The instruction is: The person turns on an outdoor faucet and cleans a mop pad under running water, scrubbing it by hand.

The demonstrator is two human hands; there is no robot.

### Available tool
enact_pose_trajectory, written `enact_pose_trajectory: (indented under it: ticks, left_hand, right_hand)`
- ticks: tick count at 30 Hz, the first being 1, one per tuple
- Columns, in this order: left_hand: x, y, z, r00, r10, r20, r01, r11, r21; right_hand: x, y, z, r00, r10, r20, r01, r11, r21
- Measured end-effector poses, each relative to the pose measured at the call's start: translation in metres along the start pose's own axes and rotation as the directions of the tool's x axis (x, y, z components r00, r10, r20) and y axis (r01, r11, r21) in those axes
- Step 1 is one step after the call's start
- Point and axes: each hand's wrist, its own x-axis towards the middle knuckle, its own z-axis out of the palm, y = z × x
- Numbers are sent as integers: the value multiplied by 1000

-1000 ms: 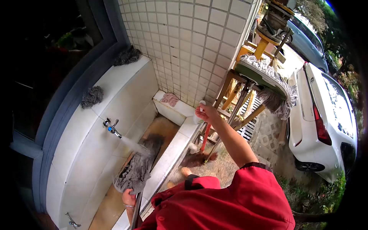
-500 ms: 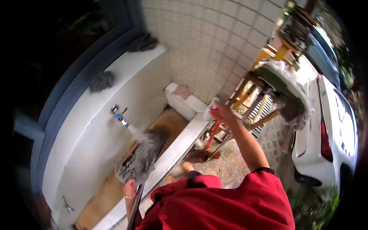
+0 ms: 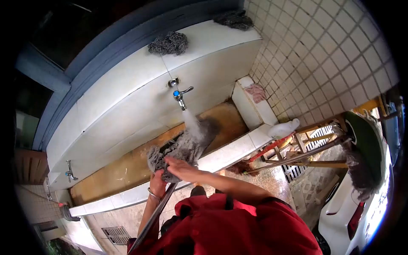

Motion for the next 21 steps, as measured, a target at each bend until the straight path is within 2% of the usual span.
enact_pose_trajectory:
  ticks: [1, 2, 4, 6, 7, 8, 9, 11, 13, 14, 15, 16, 17, 18, 19, 20, 21]
  left_hand:
    - [1, -2, -2, 999, -21, -27, 23, 998, 51]
    - [-1, 4, 9, 994, -9, -108, 11, 1000, 17]
    - [6, -7, -4, 994, -3, -108, 14, 994, 106]
    - [3, -6, -6, 992, 29, -123, -11, 989, 147]
    - [2, -2, 2, 989, 62, -136, -43, 989, 142]
    - [0, 2, 9, 984, 95, -149, -74, 988, 137]
    - [3, 6, 5, 978, -65, -196, 49, 995, -84]
    - [3, -8, -12, 991, 88, -103, -67, 979, 195]
    - [0, -12, -15, 984, 164, -74, -134, 943, 306]
    - [-1, -12, -9, 981, 162, -104, -127, 950, 285]
    - [-2, -10, -5, 979, 158, -132, -118, 957, 267]
    - [-2, -9, -4, 978, 162, -128, -125, 958, 258]
    - [-1, -8, -3, 978, 167, -125, -132, 959, 250]
    - [0, -8, -5, 979, 183, -86, -156, 955, 251]
    - [1, -12, -5, 976, 211, -58, -188, 943, 276]
    - [1, -15, -6, 971, 239, -30, -220, 929, 299]
    - [2, -21, -9, 959, 282, -11, -260, 899, 351]
  right_hand:
    - [16, 16, 20, 997, -43, 64, 57, 971, -232]
    - [32, 41, 13, 996, 72, 53, -59, 975, -214]
    - [58, 83, -13, 949, 309, 56, -295, 938, -184]
    - [65, 87, -8, 849, 462, 258, -354, 857, -374]
    - [66, 89, -11, 767, 548, 333, -360, 798, -484]
    - [42, 79, 18, 951, 283, 129, -234, 925, -300]
    - [32, 57, 24, 988, 36, 151, -12, 987, -158]
    - [50, 74, 31, 985, 129, 113, -93, 955, -281]
    - [74, 143, 26, 952, 292, 95, -223, 871, -438]
    - [84, 167, 12, 928, 367, 65, -285, 811, -511]
    - [87, 169, -12, 830, 551, -90, -558, 809, -187]
    - [84, 167, -34, 661, 735, -153, -711, 678, 184]
    - [73, 157, -51, 486, 874, -14, -464, 272, 843]
    - [72, 172, -60, 659, 744, 109, -246, 76, 966]
    - [73, 171, -70, 816, 557, 154, -62, -180, 982]
    - [74, 168, -75, 805, 583, 112, -9, -176, 984]
    - [80, 137, -80, 794, 604, 72, 44, -176, 983]
